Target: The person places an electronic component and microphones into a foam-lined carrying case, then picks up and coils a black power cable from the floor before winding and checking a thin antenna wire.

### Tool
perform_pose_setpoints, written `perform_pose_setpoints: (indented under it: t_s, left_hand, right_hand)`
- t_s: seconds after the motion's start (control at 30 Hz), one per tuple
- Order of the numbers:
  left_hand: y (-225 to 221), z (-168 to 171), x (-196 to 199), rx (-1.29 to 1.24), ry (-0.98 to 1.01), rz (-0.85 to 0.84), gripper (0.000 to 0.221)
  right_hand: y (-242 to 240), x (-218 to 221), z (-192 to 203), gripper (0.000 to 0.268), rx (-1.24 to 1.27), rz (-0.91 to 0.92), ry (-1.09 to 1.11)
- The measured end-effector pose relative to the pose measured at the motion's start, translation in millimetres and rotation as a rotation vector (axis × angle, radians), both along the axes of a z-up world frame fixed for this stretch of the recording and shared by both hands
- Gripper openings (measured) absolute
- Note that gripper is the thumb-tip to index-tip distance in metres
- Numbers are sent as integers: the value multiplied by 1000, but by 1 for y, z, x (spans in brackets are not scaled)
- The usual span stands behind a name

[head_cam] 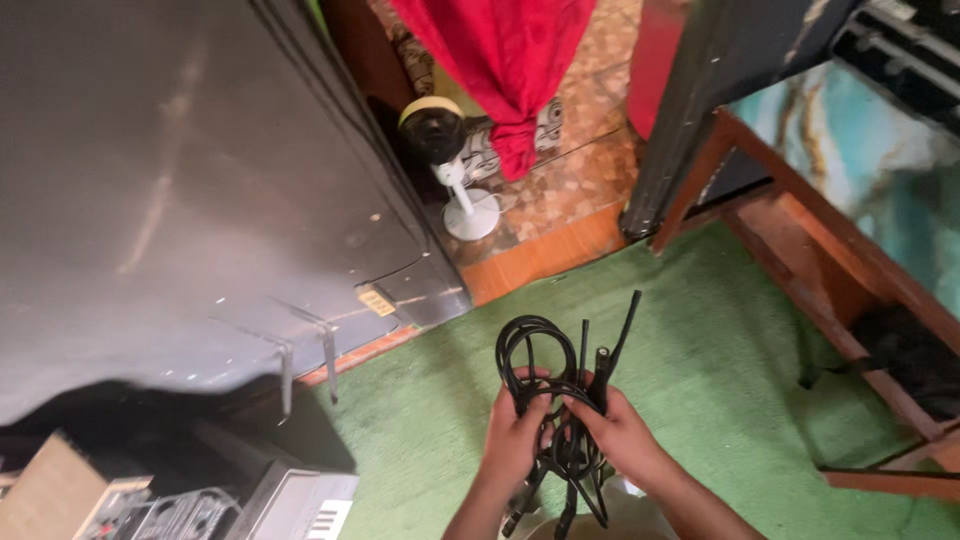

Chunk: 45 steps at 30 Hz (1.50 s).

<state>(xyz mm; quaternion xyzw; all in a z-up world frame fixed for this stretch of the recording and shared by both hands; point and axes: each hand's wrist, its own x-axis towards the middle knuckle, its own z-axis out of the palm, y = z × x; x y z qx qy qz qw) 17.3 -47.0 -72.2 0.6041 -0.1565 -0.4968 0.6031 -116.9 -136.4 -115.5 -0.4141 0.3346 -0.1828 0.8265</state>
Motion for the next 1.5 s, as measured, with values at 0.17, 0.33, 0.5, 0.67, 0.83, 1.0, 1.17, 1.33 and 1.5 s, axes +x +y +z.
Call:
perform_pose_setpoints:
  t_s: [0.17, 0.33, 0.5, 0.67, 0.83, 1.0, 1.17, 1.33, 1.5]
  left_hand:
    - [-40, 4, -24, 26, -70, -33, 24]
    - [-88, 1, -54, 50, -47, -51, 29]
    - [-133, 0, -86, -72, -55, -137, 33]
    - [-163, 1, -113, -105, 127, -210, 36]
    - [-195, -12, -139, 38, 46, -266, 34]
    - [-232, -27, -149, 59, 73, -411, 34]
    - [-279, -48, -155, 62, 92, -504, 36]
    - [-333, -75, -152, 51, 252, -559, 34]
    - [-398, -95, -134, 22, 352, -685, 28]
  right_hand:
    - [-35, -25, 1, 15, -11, -18, 58]
    - [-78, -58, -1, 15, -22, -95, -17]
    - [-117, -99, -2, 17, -55, -129, 3]
    - [-138, -132, -3, 16, -88, -214, 5]
    - [-155, -158, -10, 18, -56, -292, 78]
    - [-171, -179, -15, 23, -71, -385, 116]
    - [-199, -189, -18, 26, -33, -481, 210]
    - [-240, -183, -23, 27, 36, -619, 205]
    - [-288, -169, -29, 28, 117, -721, 219]
